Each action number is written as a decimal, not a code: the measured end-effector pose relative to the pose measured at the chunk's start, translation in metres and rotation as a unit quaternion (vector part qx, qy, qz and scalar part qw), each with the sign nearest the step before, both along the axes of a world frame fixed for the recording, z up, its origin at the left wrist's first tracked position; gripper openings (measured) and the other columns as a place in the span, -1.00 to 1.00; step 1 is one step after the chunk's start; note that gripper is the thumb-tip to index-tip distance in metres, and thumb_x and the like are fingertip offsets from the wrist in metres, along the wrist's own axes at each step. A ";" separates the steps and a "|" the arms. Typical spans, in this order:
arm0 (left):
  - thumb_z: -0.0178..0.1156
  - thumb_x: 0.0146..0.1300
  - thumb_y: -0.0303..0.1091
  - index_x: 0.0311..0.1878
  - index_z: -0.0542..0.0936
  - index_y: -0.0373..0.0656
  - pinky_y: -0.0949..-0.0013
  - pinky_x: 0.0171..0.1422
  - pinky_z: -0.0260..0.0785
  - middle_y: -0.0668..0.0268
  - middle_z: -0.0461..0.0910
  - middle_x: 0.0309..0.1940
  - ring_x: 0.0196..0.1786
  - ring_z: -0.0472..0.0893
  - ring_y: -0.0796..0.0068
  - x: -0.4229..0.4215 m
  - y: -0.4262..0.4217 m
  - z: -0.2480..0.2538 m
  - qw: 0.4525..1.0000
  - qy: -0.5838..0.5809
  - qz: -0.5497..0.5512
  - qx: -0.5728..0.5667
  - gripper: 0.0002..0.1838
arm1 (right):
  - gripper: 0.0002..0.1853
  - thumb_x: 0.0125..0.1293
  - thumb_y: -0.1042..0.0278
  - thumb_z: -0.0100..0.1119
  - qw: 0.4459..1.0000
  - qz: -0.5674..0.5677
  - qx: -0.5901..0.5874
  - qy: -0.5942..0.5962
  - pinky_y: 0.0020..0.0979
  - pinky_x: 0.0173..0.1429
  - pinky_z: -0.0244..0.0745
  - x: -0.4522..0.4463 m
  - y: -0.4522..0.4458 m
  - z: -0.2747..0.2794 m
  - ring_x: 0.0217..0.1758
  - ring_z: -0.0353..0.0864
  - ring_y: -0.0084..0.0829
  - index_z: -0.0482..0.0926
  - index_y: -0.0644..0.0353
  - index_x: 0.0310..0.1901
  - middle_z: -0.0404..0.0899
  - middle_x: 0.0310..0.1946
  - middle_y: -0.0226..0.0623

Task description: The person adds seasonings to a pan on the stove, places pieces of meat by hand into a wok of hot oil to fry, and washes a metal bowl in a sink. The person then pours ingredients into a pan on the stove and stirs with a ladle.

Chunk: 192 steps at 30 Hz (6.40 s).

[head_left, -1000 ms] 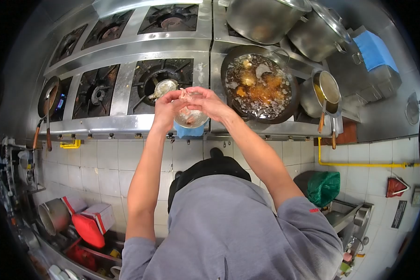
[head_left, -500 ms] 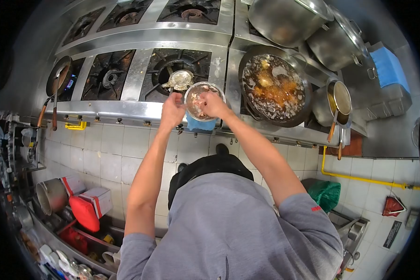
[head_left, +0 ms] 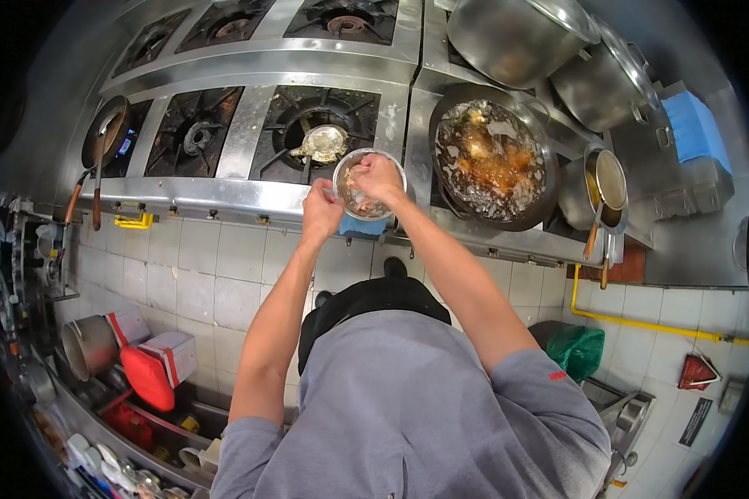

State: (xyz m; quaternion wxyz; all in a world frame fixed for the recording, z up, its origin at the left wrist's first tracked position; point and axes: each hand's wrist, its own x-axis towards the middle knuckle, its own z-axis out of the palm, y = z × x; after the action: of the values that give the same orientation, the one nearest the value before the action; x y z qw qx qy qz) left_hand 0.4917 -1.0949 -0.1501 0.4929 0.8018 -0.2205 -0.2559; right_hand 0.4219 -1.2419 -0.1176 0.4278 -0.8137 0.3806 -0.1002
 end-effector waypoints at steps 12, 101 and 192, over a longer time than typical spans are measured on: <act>0.25 0.02 -0.60 -0.07 0.45 -0.27 0.42 -0.48 0.50 0.28 0.50 -0.44 -0.51 0.59 0.48 -0.011 -0.005 0.024 0.999 0.033 0.018 -0.016 -0.64 | -0.84 0.12 0.54 0.23 0.924 -0.120 0.291 -0.216 -0.43 -0.25 0.59 -0.001 -0.006 -0.017 -0.30 0.65 -0.39 0.51 0.27 -0.24 0.61 -0.35 -0.23; 0.15 0.13 -0.62 -0.33 0.41 -0.26 0.48 -0.43 0.56 0.26 0.48 -0.36 -0.50 0.53 0.56 -0.167 0.071 0.051 0.986 0.131 0.039 -0.092 -0.88 | -0.81 0.01 0.39 0.31 0.951 0.009 -0.226 0.212 -0.18 -0.01 0.54 -0.253 -0.143 0.073 -0.11 0.67 -0.06 0.68 0.22 -0.30 0.69 -0.29 -0.06; 0.14 0.11 -0.37 -0.41 0.64 -0.22 0.17 -0.46 0.37 0.22 0.59 -0.55 -0.49 0.58 0.22 -1.431 0.129 -0.064 0.864 0.147 -0.441 0.193 -0.85 | -0.82 0.11 0.46 0.16 0.737 -0.651 -0.087 0.156 -0.13 -0.17 0.52 -1.606 0.374 -0.086 -0.31 0.63 0.01 0.55 0.38 -0.29 0.63 -0.35 0.07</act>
State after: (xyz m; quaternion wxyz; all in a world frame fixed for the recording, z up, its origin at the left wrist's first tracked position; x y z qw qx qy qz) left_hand -0.9391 -0.9657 -0.2139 0.1914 0.6533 -0.4222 -0.5986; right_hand -1.1845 -0.8680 -0.2034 0.1198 -0.4050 0.8688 -0.2584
